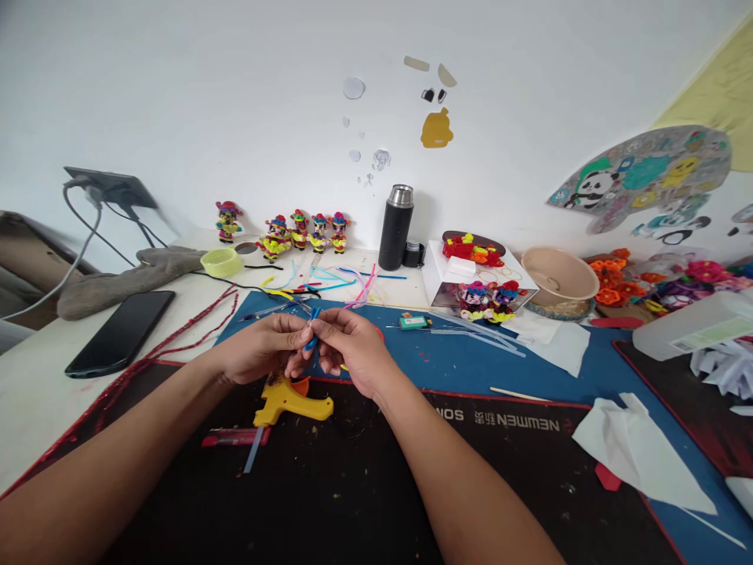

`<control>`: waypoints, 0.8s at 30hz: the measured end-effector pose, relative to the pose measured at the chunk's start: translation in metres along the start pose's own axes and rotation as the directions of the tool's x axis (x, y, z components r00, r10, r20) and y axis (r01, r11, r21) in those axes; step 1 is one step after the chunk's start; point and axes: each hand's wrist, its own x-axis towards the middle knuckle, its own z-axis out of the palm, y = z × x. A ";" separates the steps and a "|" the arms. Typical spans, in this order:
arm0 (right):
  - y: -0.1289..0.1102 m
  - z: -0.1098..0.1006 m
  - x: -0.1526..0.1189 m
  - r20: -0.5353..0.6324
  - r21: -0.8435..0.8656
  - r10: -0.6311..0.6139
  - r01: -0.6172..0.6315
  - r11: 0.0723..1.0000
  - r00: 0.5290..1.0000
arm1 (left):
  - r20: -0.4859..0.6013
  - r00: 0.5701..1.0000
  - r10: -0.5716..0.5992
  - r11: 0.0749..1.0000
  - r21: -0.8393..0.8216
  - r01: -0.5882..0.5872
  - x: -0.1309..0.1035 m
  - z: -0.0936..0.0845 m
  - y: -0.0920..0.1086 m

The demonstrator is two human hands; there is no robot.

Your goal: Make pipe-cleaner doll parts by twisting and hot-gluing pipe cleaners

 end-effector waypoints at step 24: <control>0.001 -0.001 0.003 -0.195 -0.123 -0.147 0.124 0.985 0.970 | -0.090 0.983 0.159 0.869 0.486 -0.096 -0.001 0.010 0.011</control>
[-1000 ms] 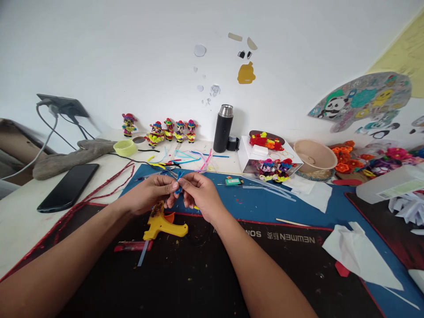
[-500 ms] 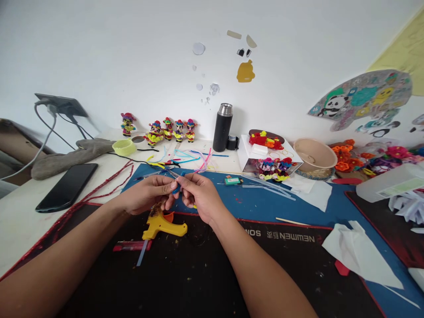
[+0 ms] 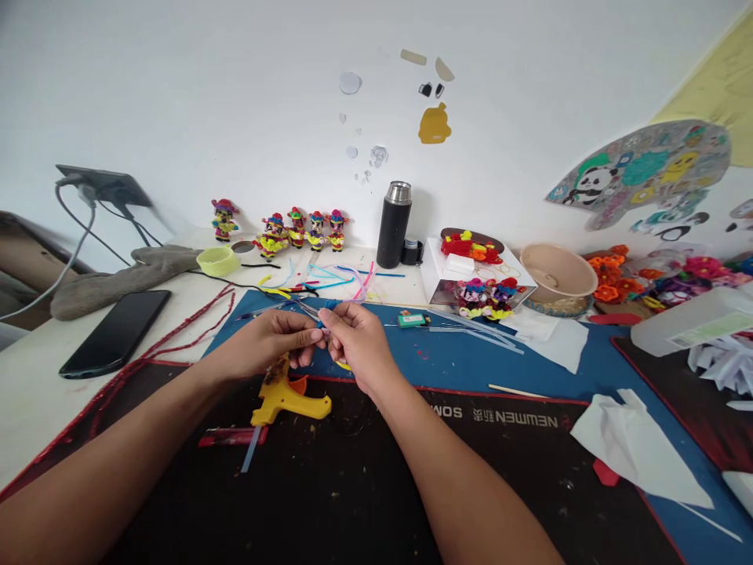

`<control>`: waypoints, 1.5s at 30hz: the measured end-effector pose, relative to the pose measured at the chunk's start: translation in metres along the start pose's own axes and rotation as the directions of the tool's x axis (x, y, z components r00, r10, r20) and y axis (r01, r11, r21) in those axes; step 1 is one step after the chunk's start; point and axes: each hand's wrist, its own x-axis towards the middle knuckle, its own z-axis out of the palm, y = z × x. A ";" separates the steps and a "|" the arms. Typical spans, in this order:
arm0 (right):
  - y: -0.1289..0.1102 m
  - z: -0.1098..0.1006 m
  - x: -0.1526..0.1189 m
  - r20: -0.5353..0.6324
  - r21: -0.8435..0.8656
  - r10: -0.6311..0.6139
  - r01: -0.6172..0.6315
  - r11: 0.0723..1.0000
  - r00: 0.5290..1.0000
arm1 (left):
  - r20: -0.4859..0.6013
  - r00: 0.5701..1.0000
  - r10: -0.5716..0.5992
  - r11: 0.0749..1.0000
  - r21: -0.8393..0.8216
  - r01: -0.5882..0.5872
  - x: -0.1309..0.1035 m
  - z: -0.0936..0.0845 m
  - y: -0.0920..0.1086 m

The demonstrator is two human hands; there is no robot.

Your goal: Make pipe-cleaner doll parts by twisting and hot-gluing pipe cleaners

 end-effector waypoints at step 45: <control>-0.002 0.003 0.000 -0.065 0.060 -0.039 0.043 0.997 0.997 | -0.108 0.992 0.061 0.960 -0.266 -0.088 0.003 0.004 -0.007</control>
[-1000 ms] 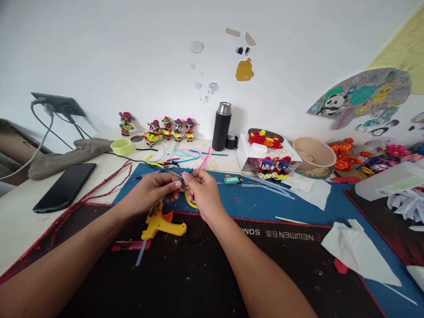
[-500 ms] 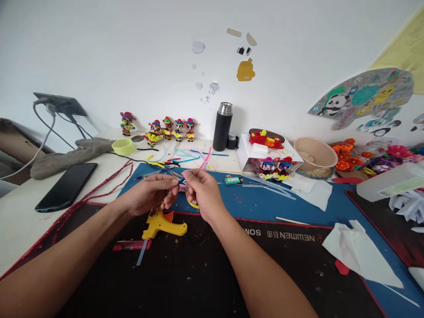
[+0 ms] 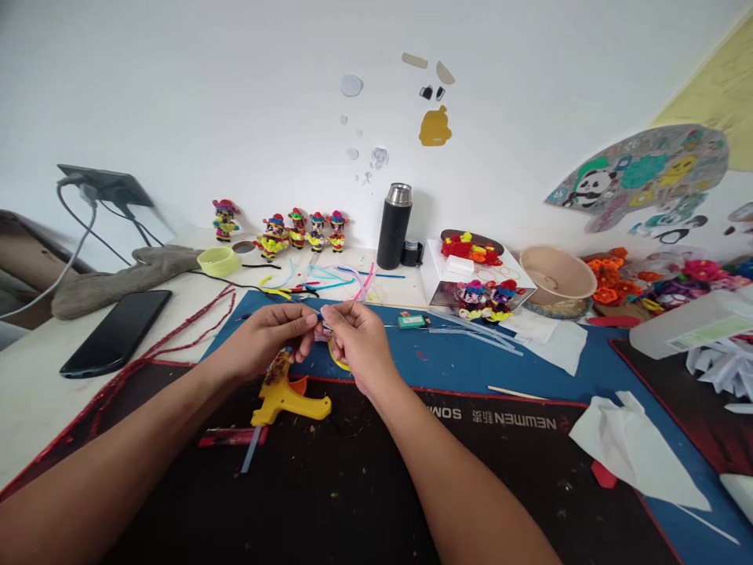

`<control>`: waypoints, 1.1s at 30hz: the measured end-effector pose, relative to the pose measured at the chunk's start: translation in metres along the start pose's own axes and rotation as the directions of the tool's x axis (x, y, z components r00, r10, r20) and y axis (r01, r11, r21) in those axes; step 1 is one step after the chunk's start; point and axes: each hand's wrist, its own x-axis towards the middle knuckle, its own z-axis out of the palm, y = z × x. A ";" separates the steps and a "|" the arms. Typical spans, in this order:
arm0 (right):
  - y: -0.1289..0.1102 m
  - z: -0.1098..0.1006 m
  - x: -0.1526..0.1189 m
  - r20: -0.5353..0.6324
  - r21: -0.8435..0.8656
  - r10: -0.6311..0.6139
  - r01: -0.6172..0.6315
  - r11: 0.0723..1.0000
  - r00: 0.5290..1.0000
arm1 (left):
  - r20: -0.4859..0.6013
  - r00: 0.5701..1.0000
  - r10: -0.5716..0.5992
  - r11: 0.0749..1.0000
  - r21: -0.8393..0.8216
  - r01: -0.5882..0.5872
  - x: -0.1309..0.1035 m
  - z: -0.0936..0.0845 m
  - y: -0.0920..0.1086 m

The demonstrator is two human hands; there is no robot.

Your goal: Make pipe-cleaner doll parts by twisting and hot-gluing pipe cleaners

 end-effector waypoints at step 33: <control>0.000 -0.002 0.001 -0.024 -0.067 -0.021 0.019 0.998 0.999 | 0.029 0.999 0.028 0.988 0.150 -0.032 -0.003 0.006 0.005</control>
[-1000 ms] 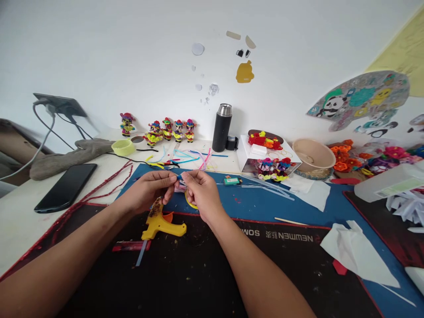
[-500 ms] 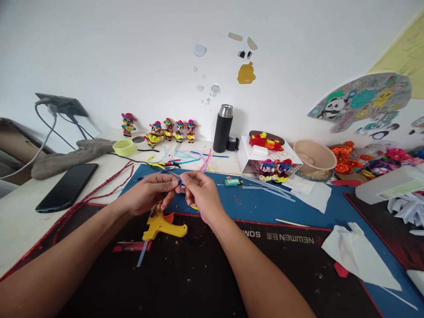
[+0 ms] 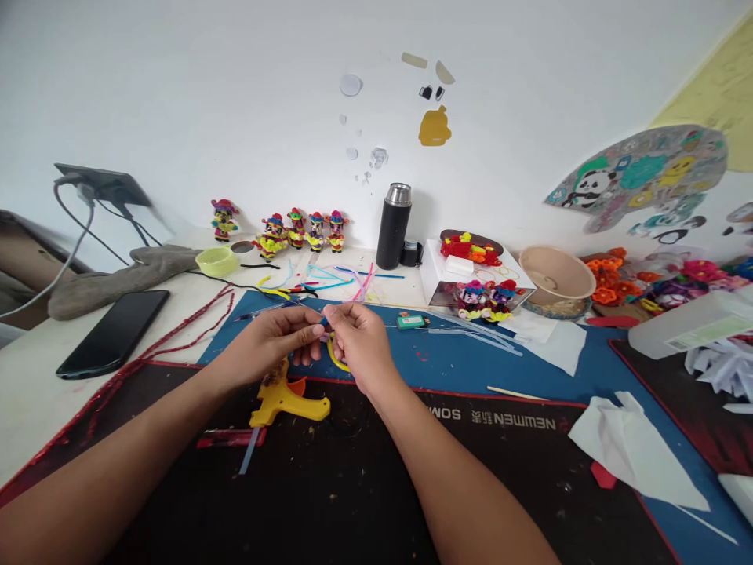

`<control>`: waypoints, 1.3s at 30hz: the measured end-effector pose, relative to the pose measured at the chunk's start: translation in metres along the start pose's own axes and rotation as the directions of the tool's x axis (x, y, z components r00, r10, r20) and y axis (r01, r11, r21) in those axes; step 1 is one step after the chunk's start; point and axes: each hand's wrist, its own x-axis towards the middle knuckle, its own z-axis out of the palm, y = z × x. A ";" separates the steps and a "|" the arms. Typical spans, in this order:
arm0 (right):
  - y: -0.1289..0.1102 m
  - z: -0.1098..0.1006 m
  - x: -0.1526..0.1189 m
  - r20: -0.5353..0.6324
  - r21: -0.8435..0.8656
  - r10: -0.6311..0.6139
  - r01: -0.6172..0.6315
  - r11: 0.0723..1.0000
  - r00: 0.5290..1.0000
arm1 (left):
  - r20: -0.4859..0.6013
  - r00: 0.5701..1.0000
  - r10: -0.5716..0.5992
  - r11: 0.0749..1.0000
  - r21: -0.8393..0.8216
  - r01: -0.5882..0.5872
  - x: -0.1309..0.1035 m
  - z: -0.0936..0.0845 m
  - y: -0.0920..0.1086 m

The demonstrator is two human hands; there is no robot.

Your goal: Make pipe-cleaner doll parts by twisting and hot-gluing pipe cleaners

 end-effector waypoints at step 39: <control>0.003 0.002 -0.003 0.078 -0.019 -0.025 0.027 0.999 0.997 | -0.034 0.998 -0.044 0.991 -0.130 0.039 0.002 -0.002 -0.003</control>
